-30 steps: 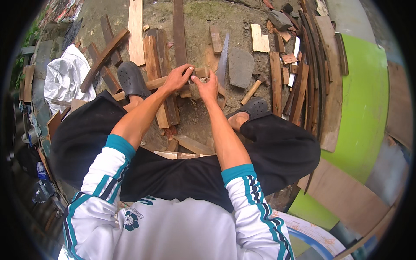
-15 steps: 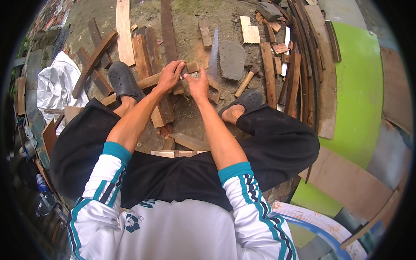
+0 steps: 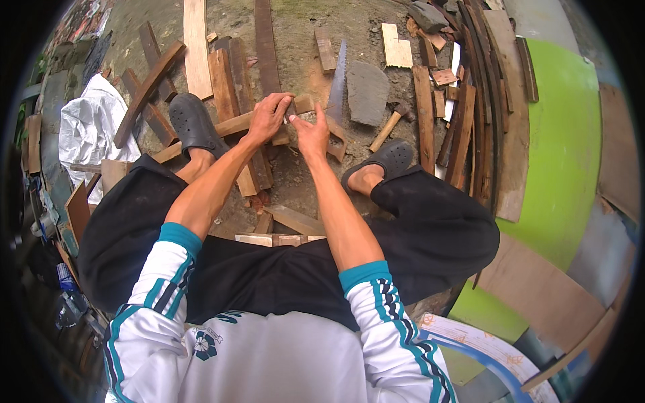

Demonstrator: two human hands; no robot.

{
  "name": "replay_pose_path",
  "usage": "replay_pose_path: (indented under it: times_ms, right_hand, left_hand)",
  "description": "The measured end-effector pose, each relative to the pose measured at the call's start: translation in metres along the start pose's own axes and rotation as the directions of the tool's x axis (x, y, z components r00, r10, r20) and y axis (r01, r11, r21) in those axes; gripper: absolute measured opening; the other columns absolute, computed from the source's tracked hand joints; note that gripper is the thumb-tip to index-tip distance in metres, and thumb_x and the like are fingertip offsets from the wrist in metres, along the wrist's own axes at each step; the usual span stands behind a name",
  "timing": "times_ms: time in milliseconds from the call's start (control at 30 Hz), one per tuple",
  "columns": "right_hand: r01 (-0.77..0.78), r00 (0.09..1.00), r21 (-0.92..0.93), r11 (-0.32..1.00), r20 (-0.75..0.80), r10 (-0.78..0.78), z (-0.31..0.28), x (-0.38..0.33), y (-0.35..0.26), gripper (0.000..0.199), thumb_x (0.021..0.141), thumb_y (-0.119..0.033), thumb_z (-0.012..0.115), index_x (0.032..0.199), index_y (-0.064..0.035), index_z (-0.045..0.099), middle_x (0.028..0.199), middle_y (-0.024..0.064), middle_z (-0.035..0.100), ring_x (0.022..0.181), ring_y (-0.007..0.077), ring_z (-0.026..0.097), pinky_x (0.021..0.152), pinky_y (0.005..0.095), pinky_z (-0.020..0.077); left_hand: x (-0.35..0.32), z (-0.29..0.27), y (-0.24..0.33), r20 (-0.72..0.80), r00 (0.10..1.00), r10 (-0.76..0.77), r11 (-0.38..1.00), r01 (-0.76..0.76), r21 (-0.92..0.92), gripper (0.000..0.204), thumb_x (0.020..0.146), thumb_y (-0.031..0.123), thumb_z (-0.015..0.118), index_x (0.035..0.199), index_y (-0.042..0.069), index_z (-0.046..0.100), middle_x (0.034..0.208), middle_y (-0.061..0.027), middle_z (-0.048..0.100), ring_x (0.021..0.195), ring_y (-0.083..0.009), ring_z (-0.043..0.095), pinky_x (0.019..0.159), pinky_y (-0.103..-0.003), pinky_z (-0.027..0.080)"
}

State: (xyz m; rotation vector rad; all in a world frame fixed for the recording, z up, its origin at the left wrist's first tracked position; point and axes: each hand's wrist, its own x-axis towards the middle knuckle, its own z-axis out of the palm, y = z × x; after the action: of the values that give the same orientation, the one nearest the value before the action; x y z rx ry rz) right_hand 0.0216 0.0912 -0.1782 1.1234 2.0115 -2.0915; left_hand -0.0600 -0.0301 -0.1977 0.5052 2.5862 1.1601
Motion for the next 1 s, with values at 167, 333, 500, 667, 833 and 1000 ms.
replay_pose_path:
  times_ms: [167,333,500,667,833,1000]
  right_hand:
    - [-0.048,0.999,0.031,0.998,0.007,0.048,0.000,-0.001,-0.004,0.088,0.083,-0.014,0.079,0.149,0.0076,0.026,0.111,0.0230,0.069,0.103,0.0222,0.068,0.088,0.0286,0.0511]
    - [0.000,1.000,0.080,0.997,-0.002,0.000,0.001,0.000,0.000,0.087,0.083,-0.015,0.078,0.150,0.0059,0.026,0.111,0.0245,0.068,0.100,0.0225,0.068,0.085,0.0287,0.0521]
    - [0.010,1.000,0.080,0.997,-0.010,-0.009,0.002,-0.002,-0.003,0.087,0.084,-0.016,0.078,0.150,0.0055,0.026,0.105,0.0237,0.070,0.098,0.0220,0.069,0.081,0.0277,0.0525]
    - [0.003,1.000,0.063,0.998,-0.015,-0.002,0.003,-0.004,-0.006,0.086,0.083,-0.014,0.078,0.150,0.0050,0.027,0.108,0.0235,0.069,0.100,0.0227,0.069,0.081,0.0280,0.0530]
    - [0.017,1.000,0.084,0.996,-0.024,-0.015,0.002,0.001,0.002,0.087,0.083,-0.014,0.079,0.149,0.0064,0.026,0.113,0.0246,0.067,0.103,0.0235,0.068,0.082,0.0290,0.0537]
    - [0.040,0.999,0.119,0.992,-0.019,-0.038,0.003,0.003,0.003,0.087,0.083,-0.014,0.079,0.149,0.0078,0.026,0.117,0.0248,0.065,0.104,0.0240,0.067,0.081,0.0295,0.0540]
  left_hand:
    - [0.001,-0.002,0.001,-0.009,0.999,0.046,0.999,-0.046,0.007,0.032,0.103,0.036,0.048,0.114,0.013,0.068,0.107,-0.0060,0.067,0.102,-0.0283,0.060,0.090,-0.041,0.042]
    - [0.002,0.000,-0.001,-0.025,0.998,0.050,0.999,-0.050,0.008,0.032,0.103,0.035,0.048,0.113,0.013,0.068,0.106,-0.0054,0.067,0.100,-0.0277,0.060,0.088,-0.041,0.042]
    - [0.001,-0.002,0.002,-0.024,0.999,0.035,0.999,-0.036,-0.015,0.035,0.102,0.038,0.049,0.112,0.012,0.070,0.107,-0.0059,0.068,0.100,-0.0272,0.059,0.089,-0.041,0.039]
    - [0.001,-0.002,0.001,-0.032,0.999,0.044,0.999,-0.045,-0.016,0.035,0.102,0.038,0.049,0.112,0.012,0.070,0.106,-0.0061,0.068,0.098,-0.0272,0.059,0.088,-0.040,0.039]
    - [0.003,-0.002,0.003,-0.014,0.999,0.036,0.999,-0.036,-0.012,0.035,0.102,0.037,0.049,0.112,0.011,0.070,0.106,-0.0062,0.068,0.098,-0.0272,0.059,0.088,-0.041,0.038]
    - [0.004,-0.001,0.003,-0.026,0.999,0.022,0.999,-0.023,-0.039,0.035,0.102,0.036,0.049,0.111,0.010,0.070,0.107,-0.0068,0.068,0.099,-0.0274,0.059,0.089,-0.041,0.038]
